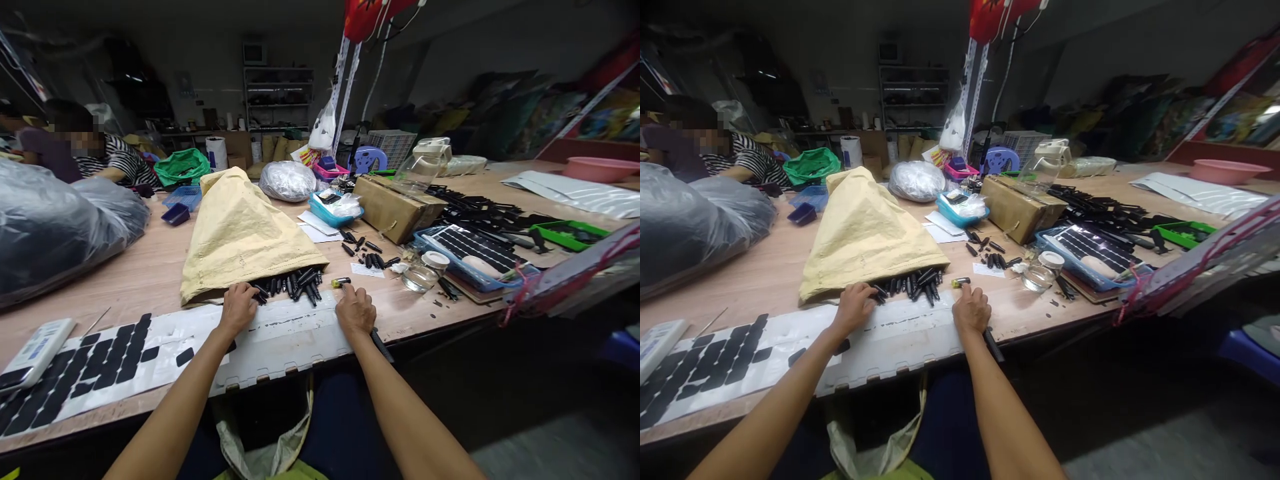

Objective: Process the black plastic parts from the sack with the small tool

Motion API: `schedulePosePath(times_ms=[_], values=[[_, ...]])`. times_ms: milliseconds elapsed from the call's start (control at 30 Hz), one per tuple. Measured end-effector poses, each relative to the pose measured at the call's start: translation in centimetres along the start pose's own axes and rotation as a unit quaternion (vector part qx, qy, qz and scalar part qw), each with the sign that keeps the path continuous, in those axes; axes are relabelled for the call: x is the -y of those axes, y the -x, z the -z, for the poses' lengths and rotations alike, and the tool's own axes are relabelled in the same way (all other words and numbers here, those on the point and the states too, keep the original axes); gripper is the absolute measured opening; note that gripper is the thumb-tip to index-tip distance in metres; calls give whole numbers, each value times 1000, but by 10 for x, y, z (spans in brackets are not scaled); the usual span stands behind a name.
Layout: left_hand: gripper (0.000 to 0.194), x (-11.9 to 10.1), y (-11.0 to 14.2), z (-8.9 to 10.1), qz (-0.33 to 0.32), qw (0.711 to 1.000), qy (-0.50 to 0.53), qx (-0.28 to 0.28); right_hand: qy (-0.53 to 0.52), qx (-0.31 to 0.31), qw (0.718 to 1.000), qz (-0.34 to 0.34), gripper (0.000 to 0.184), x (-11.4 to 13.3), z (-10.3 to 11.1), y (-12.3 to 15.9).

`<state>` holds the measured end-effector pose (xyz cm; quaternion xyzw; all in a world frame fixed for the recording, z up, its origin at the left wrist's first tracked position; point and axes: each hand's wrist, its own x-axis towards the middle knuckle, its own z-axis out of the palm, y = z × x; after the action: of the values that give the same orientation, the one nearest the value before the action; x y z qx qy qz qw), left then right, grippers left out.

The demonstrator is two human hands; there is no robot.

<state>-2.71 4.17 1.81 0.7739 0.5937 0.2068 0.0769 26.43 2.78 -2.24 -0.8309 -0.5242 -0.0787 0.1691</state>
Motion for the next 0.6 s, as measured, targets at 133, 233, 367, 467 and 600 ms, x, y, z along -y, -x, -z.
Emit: schedulePosePath(times_ms=[133, 233, 367, 467, 600], values=[[28, 0, -17, -2, -60, 997, -33, 45, -1, 5, 1000, -1, 38, 1, 0, -1], [24, -10, -18, 0, -111, 990, -51, 74, 1, 8, 1000, -4, 38, 1, 1, -2], [15, -29, -4, -2, -125, 986, -20, 106, 0, 13, 1000, -8, 38, 1, 2, -2], [14, -40, 15, -9, -101, 987, 41, 122, -2, 15, 1000, -6, 38, 1, 1, -2], [26, -41, 43, -16, -64, 989, 90, 102, -7, 12, 1000, -6, 38, 1, 1, 0]])
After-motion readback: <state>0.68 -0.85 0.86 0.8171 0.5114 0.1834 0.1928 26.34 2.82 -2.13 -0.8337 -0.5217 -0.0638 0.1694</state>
